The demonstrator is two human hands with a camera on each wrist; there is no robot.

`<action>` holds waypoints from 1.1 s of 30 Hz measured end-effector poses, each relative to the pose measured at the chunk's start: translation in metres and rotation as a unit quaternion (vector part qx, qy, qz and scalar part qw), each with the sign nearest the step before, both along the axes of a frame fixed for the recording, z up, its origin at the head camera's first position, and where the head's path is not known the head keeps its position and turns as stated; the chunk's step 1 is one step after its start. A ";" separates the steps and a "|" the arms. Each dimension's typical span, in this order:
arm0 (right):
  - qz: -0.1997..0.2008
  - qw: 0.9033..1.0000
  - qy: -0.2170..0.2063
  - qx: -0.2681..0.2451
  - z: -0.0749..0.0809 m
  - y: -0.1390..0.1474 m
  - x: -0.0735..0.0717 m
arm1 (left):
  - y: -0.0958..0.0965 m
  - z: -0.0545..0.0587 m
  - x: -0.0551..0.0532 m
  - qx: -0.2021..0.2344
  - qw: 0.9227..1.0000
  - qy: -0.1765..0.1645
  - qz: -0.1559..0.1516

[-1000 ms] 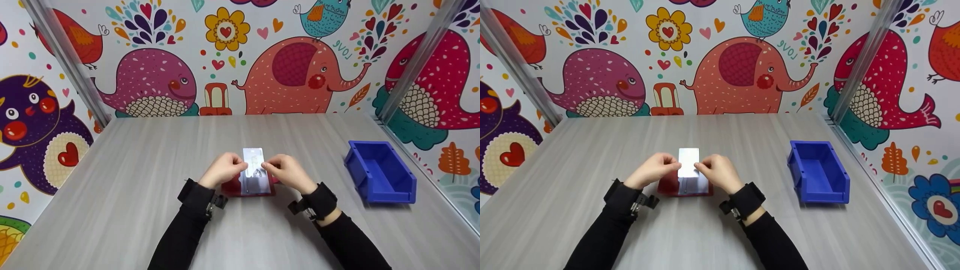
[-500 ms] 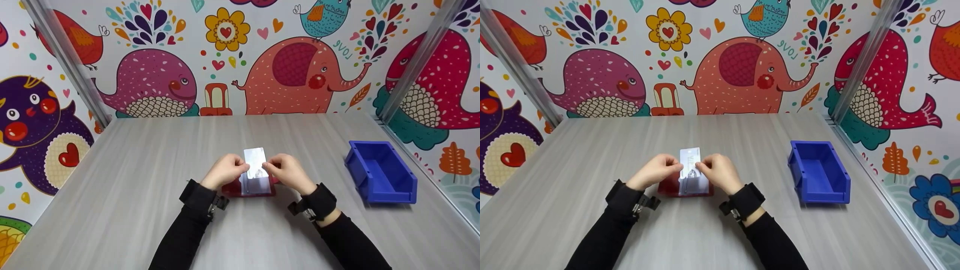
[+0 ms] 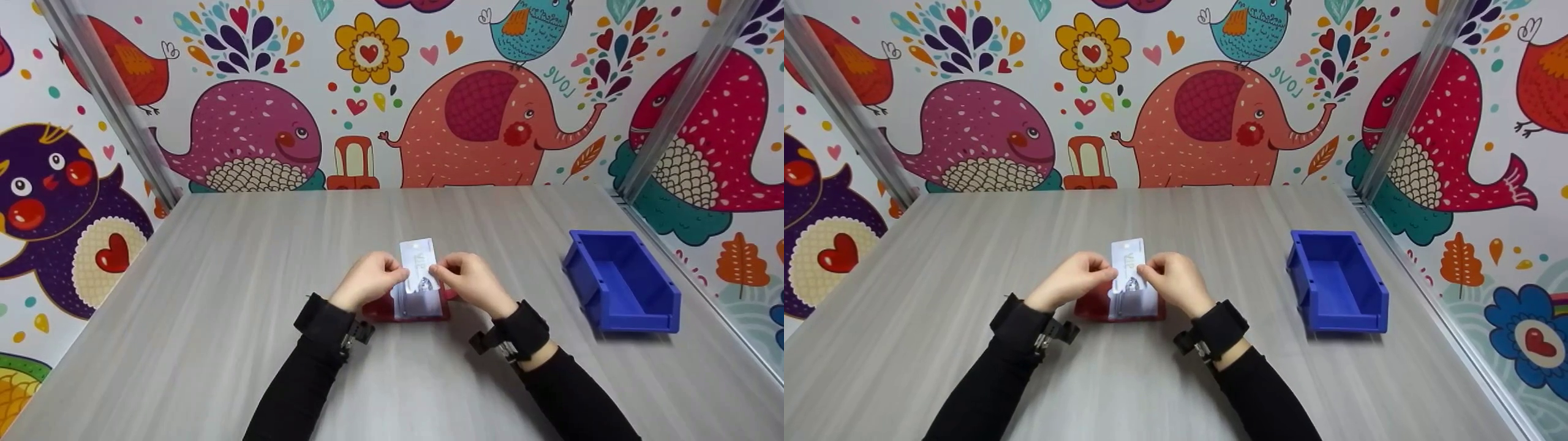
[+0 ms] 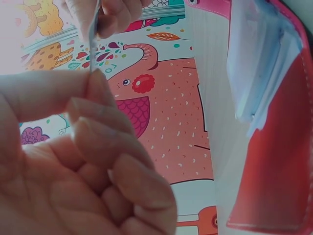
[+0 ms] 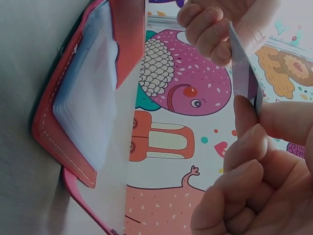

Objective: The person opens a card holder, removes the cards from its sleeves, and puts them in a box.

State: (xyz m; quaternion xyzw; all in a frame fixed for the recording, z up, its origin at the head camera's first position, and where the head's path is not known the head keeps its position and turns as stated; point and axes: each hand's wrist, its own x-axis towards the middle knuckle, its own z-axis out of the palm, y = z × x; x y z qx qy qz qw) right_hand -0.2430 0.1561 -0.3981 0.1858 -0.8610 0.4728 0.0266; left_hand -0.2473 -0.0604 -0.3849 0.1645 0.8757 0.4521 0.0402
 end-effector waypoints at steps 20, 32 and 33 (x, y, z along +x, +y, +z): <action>-0.026 0.999 0.019 0.000 0.008 0.023 0.000 | -0.012 -0.007 -0.007 -0.087 0.989 0.068 0.103; -0.074 0.996 0.034 0.033 0.024 0.073 0.005 | -0.025 -0.020 -0.015 -0.195 0.965 0.046 0.166; -0.080 0.995 0.034 0.040 0.025 0.077 0.006 | -0.026 -0.020 -0.015 -0.202 0.964 0.040 0.167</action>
